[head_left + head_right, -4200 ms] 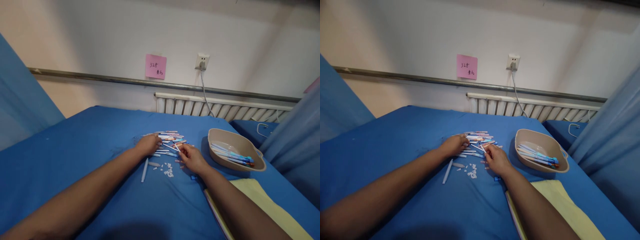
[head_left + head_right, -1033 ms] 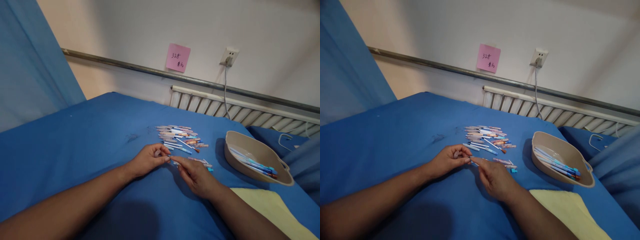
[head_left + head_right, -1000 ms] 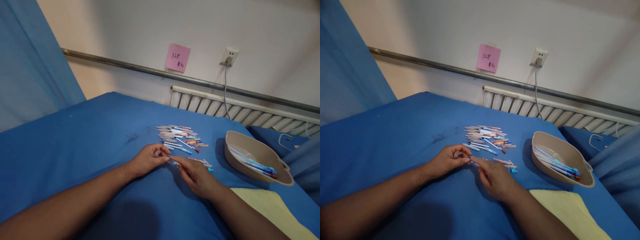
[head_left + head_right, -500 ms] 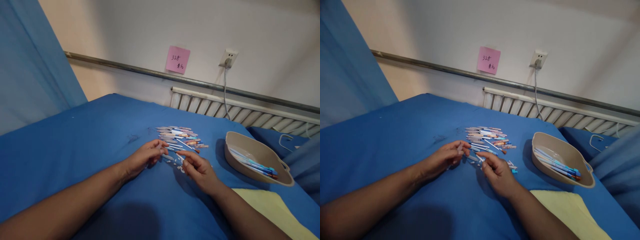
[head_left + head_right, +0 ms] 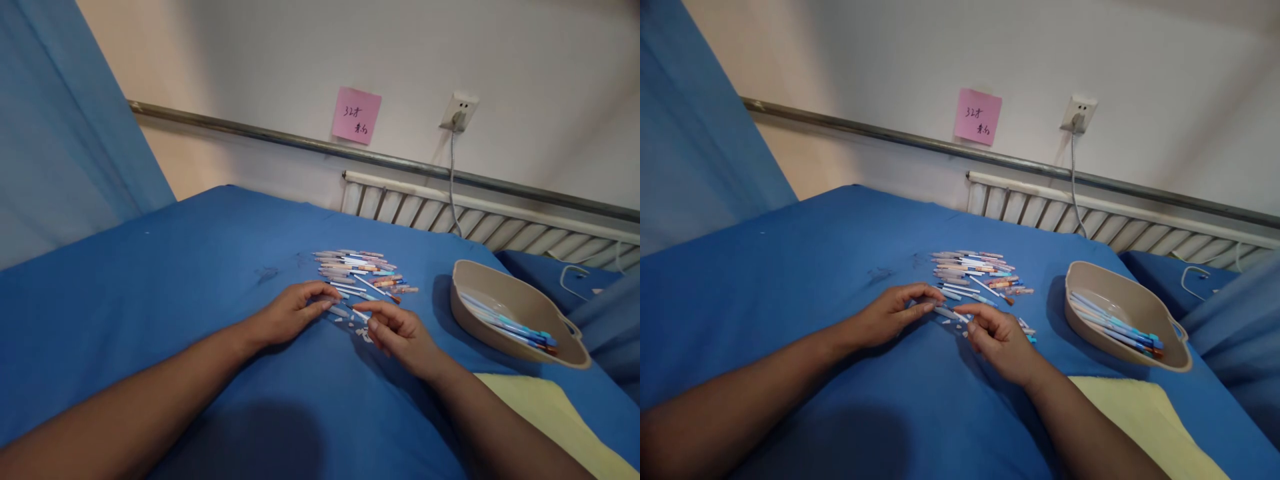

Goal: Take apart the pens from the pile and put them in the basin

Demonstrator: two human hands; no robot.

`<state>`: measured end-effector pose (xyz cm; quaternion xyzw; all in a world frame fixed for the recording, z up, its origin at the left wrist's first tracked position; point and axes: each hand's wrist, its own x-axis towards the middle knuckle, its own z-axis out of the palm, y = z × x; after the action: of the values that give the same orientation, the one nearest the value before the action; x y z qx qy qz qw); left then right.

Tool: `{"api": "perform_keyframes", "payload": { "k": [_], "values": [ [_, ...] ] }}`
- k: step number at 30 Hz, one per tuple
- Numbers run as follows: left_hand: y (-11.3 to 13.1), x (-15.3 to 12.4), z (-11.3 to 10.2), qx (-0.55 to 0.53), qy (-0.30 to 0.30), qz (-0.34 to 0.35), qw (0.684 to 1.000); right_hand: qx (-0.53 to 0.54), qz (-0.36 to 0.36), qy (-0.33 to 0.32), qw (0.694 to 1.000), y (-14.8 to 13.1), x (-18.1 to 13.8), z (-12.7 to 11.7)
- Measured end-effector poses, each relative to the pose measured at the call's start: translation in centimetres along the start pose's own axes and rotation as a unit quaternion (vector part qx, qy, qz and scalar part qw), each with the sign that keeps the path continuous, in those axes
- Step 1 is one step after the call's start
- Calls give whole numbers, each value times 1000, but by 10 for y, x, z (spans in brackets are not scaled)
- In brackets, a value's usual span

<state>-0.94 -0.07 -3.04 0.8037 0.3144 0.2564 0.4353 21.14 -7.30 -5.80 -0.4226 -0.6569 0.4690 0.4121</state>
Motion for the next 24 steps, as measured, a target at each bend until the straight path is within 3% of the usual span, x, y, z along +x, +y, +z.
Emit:
{"api": "perform_keyframes", "payload": {
  "k": [11,15,20,24],
  "values": [
    [3,-1,0,114,-26,86,989,-15,11,-12,1000,1,0,1],
    [5,-3,5,146,-50,113,982,-38,20,39,998,5,2,4],
    [9,-7,19,133,-55,81,986,-114,-12,129,985,3,2,15],
    [18,-11,30,72,-103,71,990,-110,-49,131,984,-7,-1,27]
  ]
}}
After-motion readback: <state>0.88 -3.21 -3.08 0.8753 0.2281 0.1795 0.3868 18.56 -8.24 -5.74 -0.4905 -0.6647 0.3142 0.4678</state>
